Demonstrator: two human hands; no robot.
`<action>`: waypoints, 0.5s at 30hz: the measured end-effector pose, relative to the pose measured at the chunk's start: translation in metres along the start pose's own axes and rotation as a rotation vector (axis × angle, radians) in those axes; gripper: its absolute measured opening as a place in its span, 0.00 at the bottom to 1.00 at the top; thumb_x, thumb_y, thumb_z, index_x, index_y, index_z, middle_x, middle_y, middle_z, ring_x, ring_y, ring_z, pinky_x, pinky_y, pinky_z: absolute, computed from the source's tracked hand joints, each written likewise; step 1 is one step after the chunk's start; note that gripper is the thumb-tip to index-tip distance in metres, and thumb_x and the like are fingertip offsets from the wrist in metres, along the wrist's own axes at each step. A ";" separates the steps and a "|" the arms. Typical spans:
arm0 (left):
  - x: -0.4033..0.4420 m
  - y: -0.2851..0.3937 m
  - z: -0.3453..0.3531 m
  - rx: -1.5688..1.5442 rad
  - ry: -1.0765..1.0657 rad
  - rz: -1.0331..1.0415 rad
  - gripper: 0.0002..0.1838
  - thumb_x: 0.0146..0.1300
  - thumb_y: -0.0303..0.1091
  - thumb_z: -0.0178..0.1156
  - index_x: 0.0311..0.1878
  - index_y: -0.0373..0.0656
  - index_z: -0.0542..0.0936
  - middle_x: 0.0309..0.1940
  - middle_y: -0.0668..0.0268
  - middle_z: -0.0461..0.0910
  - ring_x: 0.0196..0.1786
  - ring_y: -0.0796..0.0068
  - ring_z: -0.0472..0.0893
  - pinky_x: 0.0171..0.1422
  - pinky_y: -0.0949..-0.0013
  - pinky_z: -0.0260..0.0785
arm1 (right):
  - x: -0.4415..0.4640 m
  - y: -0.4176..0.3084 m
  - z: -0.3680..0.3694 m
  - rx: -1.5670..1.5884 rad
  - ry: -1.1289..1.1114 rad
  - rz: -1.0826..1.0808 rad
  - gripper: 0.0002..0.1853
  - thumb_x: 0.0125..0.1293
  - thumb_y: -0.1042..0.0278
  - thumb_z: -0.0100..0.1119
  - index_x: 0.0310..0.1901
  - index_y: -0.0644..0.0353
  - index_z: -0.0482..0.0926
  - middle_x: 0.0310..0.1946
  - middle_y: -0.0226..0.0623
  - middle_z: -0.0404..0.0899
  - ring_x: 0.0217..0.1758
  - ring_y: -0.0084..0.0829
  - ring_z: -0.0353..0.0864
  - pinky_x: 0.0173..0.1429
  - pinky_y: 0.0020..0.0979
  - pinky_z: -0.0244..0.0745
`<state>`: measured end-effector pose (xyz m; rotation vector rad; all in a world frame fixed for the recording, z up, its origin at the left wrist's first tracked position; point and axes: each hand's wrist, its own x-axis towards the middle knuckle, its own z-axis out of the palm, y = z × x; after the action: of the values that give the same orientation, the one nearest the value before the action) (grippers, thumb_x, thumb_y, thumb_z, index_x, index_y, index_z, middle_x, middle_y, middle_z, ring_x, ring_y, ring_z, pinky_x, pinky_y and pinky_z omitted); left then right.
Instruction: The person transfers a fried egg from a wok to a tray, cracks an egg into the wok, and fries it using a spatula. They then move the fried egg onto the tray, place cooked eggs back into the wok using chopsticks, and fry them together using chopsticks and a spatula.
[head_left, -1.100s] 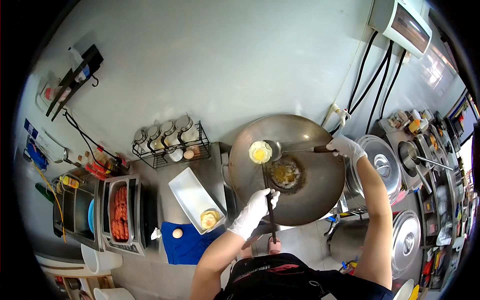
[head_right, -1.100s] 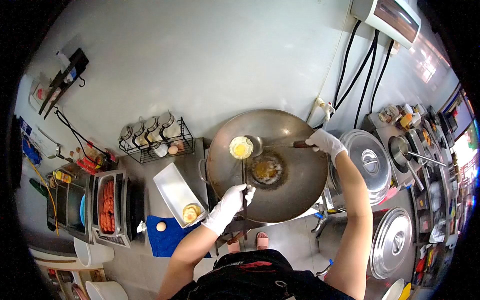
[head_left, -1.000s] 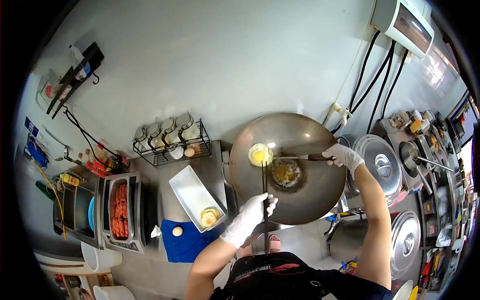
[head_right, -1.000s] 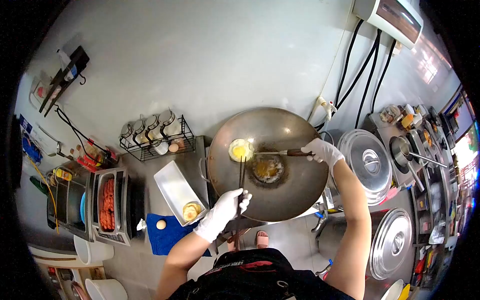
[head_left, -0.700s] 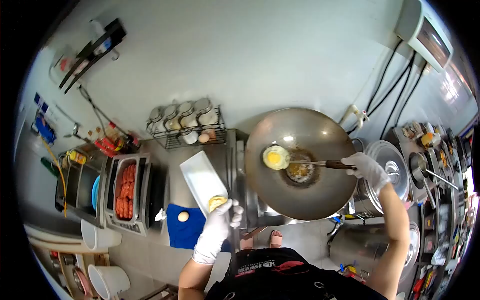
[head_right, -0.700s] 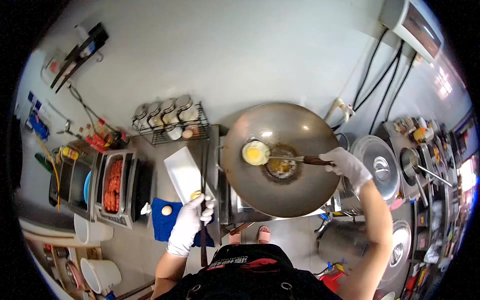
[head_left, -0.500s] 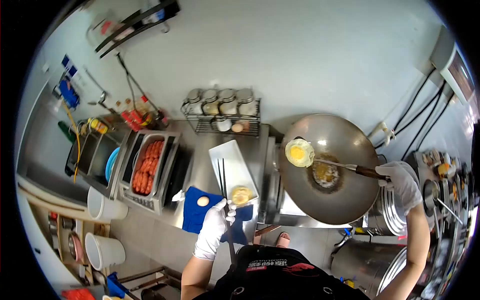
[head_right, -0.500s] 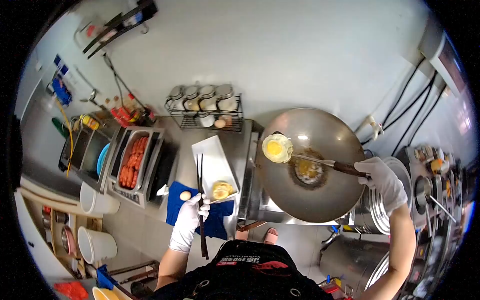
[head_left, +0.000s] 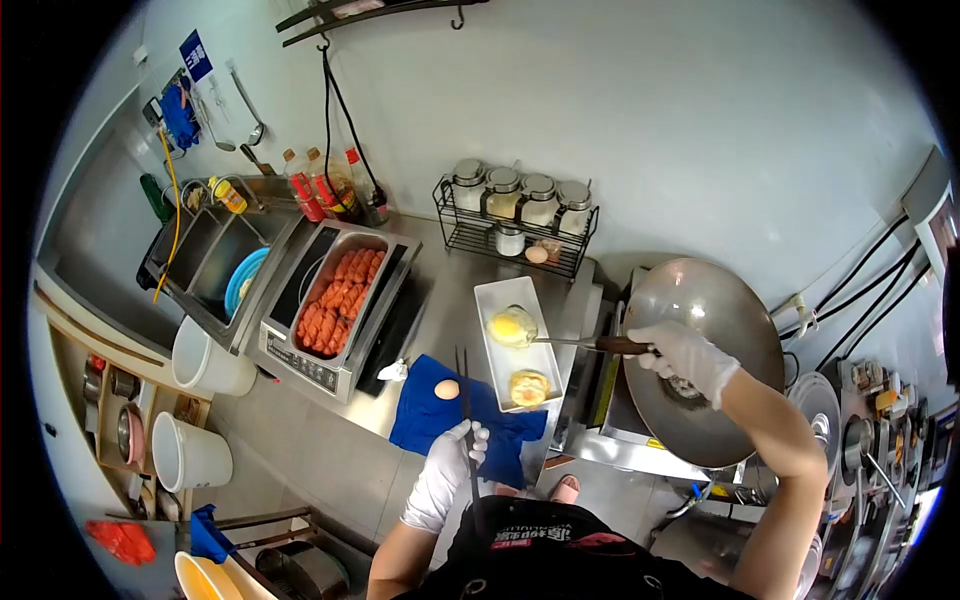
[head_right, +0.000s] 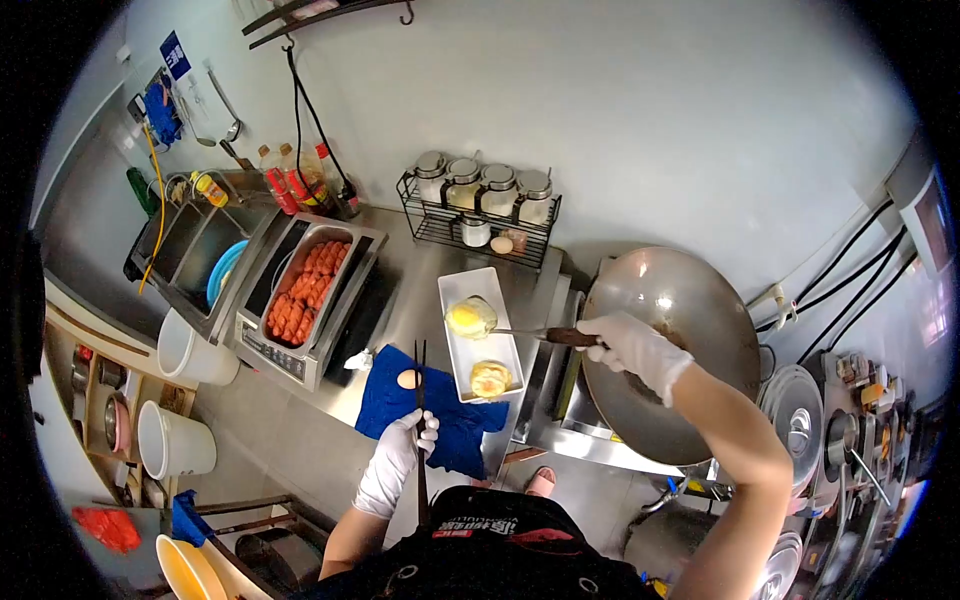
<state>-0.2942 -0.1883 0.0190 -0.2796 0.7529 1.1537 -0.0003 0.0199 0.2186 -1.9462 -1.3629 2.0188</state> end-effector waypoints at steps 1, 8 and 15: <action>-0.003 0.001 -0.007 -0.012 0.012 0.000 0.10 0.73 0.37 0.46 0.37 0.43 0.71 0.30 0.64 0.75 0.26 0.76 0.67 0.27 0.78 0.59 | 0.013 -0.005 0.008 0.018 -0.002 0.013 0.15 0.66 0.54 0.54 0.32 0.58 0.75 0.15 0.26 0.67 0.11 0.18 0.52 0.16 0.24 0.45; -0.017 0.006 -0.047 -0.109 0.051 0.008 0.11 0.73 0.37 0.46 0.37 0.42 0.72 0.29 0.62 0.75 0.25 0.75 0.68 0.26 0.76 0.60 | 0.106 -0.003 0.032 0.103 -0.090 0.161 0.17 0.69 0.52 0.49 0.37 0.60 0.73 0.14 0.25 0.63 0.11 0.17 0.50 0.15 0.22 0.45; -0.014 0.012 -0.050 -0.117 0.015 0.016 0.11 0.73 0.37 0.46 0.37 0.41 0.72 0.30 0.61 0.75 0.26 0.74 0.69 0.27 0.76 0.62 | 0.067 0.004 0.021 0.014 -0.172 0.126 0.16 0.67 0.54 0.52 0.34 0.62 0.76 0.14 0.26 0.64 0.10 0.17 0.52 0.15 0.23 0.45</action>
<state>-0.3272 -0.2217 -0.0055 -0.3806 0.7031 1.2141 -0.0306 0.0433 0.1597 -1.9386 -1.2819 2.2944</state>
